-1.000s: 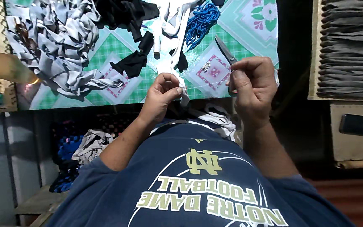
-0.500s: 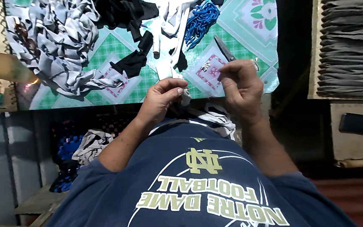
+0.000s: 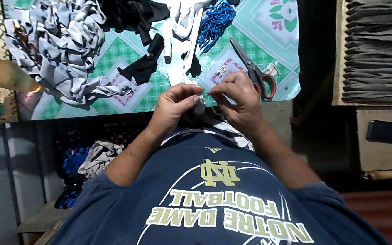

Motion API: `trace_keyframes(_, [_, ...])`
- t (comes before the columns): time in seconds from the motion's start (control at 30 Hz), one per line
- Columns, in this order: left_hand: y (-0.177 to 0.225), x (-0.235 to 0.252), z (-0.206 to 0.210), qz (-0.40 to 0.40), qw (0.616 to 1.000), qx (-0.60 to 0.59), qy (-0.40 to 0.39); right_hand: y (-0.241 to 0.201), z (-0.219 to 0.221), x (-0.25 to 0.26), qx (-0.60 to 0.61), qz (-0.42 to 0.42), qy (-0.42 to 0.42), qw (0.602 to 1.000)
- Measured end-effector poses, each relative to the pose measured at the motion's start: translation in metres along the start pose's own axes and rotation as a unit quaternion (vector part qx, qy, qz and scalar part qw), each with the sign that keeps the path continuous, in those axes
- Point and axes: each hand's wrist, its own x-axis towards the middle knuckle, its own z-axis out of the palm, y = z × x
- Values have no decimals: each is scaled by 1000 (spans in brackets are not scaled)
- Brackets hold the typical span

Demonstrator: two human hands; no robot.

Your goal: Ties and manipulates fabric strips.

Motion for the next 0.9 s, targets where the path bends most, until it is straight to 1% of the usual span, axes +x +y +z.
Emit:
trace_keyframes(0.6, [-2, -1, -1, 5, 1000, 18, 3, -1, 0, -2, -34, -4, -9, 999])
trace_keyframes(0.9, [-1, -3, 1, 1, 1000, 15, 1, -3, 0, -4, -23, -7, -7, 1000])
